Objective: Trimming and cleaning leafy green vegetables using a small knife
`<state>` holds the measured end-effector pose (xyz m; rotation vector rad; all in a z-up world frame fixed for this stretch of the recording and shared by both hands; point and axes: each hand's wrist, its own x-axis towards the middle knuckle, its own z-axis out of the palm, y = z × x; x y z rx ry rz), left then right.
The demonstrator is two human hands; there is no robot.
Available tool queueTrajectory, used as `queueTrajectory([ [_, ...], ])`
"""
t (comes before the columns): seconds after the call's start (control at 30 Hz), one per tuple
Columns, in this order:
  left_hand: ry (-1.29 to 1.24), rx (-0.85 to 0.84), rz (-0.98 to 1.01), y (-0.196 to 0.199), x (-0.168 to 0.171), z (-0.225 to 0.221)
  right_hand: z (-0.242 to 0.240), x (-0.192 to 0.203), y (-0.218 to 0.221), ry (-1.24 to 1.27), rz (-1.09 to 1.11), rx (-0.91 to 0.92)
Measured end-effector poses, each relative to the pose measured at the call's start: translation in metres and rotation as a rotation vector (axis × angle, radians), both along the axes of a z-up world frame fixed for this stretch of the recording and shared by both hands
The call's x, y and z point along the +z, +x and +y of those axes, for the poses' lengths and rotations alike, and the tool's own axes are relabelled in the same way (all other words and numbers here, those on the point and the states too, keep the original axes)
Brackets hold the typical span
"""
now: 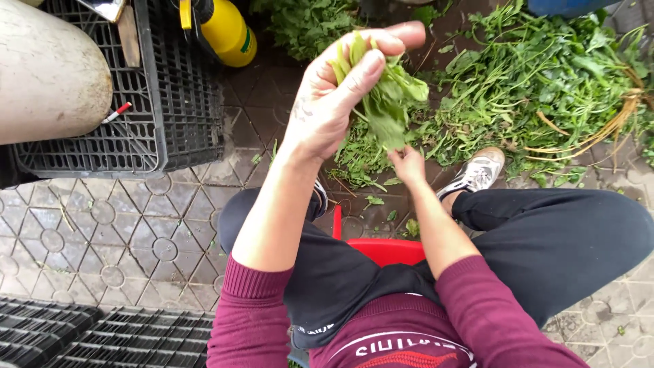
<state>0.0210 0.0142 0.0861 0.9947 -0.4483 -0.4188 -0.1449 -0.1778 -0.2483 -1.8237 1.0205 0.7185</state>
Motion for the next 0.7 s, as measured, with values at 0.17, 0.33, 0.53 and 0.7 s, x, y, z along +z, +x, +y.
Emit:
queueTrajectory([
  [0.17,0.132,-0.033,-0.04,0.001,0.001,-0.011,-0.057,0.037,0.009,0.117,-0.38,0.068],
  [0.33,0.449,-0.069,-0.335,-0.002,-0.072,-0.03,-0.073,0.091,0.007,0.405,-0.75,-0.094],
  [0.53,1.303,-0.395,-0.677,-0.01,-0.116,-0.041,-0.086,0.133,-0.001,0.564,-0.875,-0.151],
  [0.7,1.314,-0.226,-0.799,-0.004,-0.155,-0.044,-0.053,0.205,0.005,0.521,-0.727,-0.341],
])
